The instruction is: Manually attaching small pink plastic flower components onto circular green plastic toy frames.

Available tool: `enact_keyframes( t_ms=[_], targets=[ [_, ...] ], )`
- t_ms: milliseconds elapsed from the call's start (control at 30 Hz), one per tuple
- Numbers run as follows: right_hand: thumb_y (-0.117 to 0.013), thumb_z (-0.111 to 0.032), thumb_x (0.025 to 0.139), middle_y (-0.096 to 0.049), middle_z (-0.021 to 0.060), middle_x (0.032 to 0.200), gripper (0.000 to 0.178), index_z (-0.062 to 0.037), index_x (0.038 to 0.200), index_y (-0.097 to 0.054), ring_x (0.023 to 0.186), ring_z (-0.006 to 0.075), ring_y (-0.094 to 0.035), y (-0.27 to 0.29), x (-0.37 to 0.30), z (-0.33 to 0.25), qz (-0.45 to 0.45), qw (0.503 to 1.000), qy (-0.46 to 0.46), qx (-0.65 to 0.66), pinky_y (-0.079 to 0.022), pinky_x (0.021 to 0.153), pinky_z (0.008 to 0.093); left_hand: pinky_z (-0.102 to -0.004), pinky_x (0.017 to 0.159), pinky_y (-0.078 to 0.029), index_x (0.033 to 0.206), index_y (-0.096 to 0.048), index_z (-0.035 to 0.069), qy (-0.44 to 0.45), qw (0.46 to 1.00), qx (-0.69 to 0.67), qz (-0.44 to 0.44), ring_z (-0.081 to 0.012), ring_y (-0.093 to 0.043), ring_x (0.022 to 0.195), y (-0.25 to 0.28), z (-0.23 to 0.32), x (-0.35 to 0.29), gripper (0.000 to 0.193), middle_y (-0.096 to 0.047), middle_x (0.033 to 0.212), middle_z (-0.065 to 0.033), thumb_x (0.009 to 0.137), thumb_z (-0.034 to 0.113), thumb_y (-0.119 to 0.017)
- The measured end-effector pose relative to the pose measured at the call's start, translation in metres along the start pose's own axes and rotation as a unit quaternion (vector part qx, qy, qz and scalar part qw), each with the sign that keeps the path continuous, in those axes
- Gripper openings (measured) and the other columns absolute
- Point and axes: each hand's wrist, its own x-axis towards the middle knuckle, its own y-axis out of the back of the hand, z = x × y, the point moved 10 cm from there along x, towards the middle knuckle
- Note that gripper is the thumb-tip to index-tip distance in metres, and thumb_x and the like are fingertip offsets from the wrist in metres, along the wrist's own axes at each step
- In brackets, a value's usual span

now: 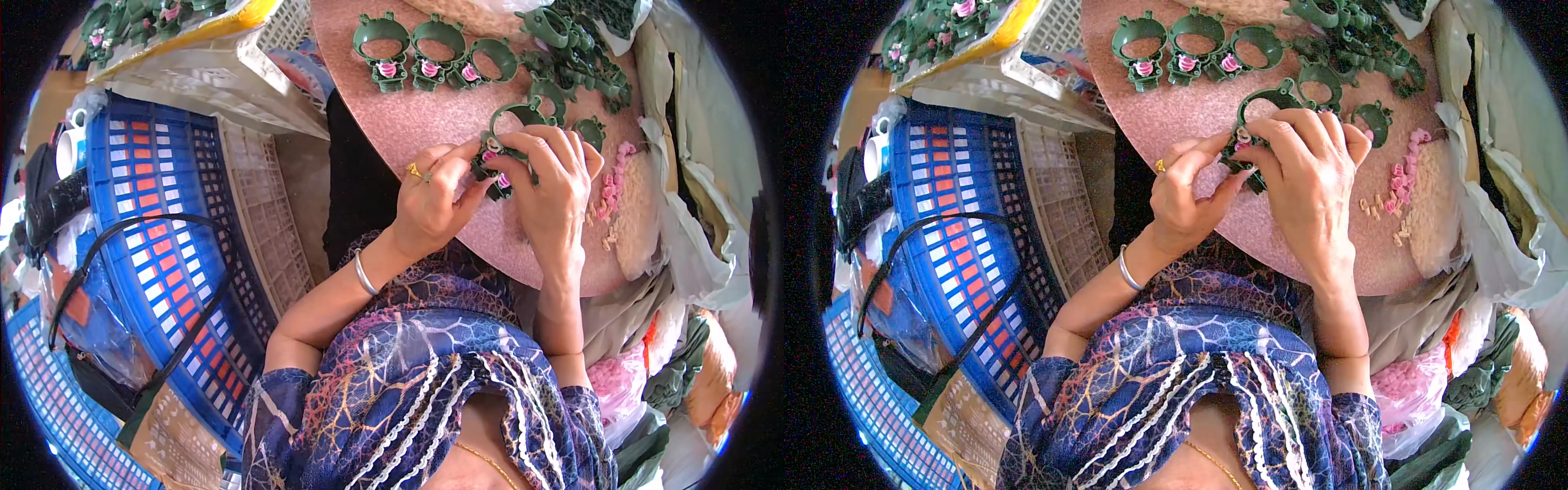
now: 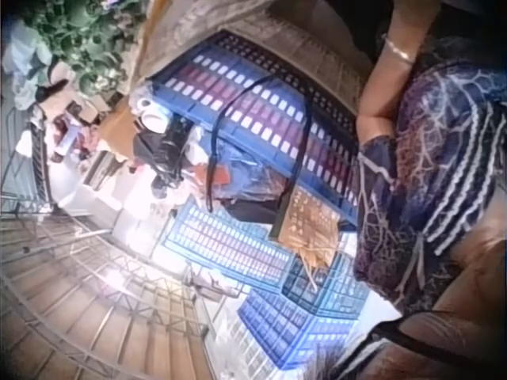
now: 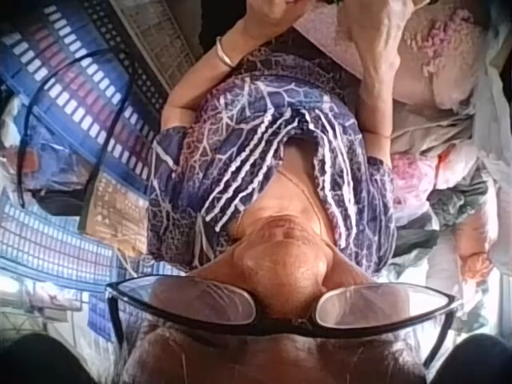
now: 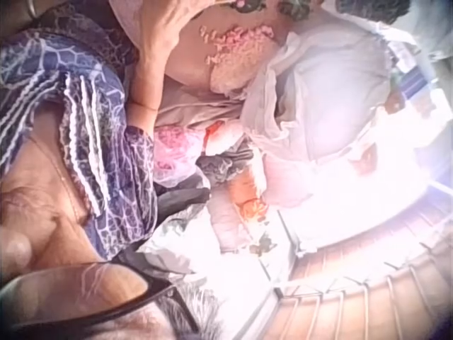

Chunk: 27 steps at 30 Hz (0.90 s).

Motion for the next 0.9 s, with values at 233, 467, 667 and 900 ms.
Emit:
enact_keyframes(
  t_ms=[233,467,667,900],
  targets=[
    [-0.075,-0.019,0.078,-0.066,-0.0011,0.092,0.013,-0.0146,0.089,-0.071,0.089,0.0189,-0.059,0.002,-0.001,0.000,0.019,1.000,0.002,0.016,-0.035,0.086,0.0370,-0.0389,0.082,-0.057,0.118,-0.050,-0.004,0.009,1.000,0.002,0.013,-0.0334,-0.070,0.094,0.000,-0.002,-0.001,0.060,-0.070,0.108,-0.0202,0.072,0.002,-0.087],
    [-0.072,-0.015,0.081,-0.067,-0.0006,0.088,0.007,-0.0139,0.087,-0.071,0.086,0.0197,-0.060,0.013,-0.001,0.004,0.035,0.999,-0.016,0.030,-0.036,0.086,0.0366,-0.0399,0.077,-0.054,0.115,-0.051,-0.003,0.039,0.999,-0.002,0.031,-0.0321,-0.066,0.089,0.000,-0.009,-0.004,0.055,-0.068,0.103,-0.0155,0.073,0.007,-0.085],
    [-0.072,-0.016,0.081,-0.065,-0.0012,0.089,0.007,-0.0150,0.088,-0.071,0.088,0.0202,-0.059,0.006,-0.001,-0.003,0.019,0.999,0.008,0.029,-0.035,0.086,0.0369,-0.0393,0.078,-0.055,0.117,-0.051,-0.003,0.005,1.000,0.003,0.022,-0.0317,-0.067,0.090,0.000,-0.003,-0.002,0.056,-0.069,0.108,-0.0167,0.073,0.006,-0.085],
    [-0.070,-0.016,0.082,-0.064,-0.0013,0.089,0.006,-0.0153,0.088,-0.070,0.089,0.0195,-0.058,0.003,0.002,-0.004,0.000,1.000,0.013,-0.003,-0.034,0.087,0.0376,-0.0384,0.080,-0.056,0.117,-0.051,-0.004,-0.004,1.000,0.011,0.015,-0.0324,-0.070,0.091,0.000,-0.001,-0.002,0.059,-0.070,0.106,-0.0182,0.071,0.002,-0.087]
  ],
)
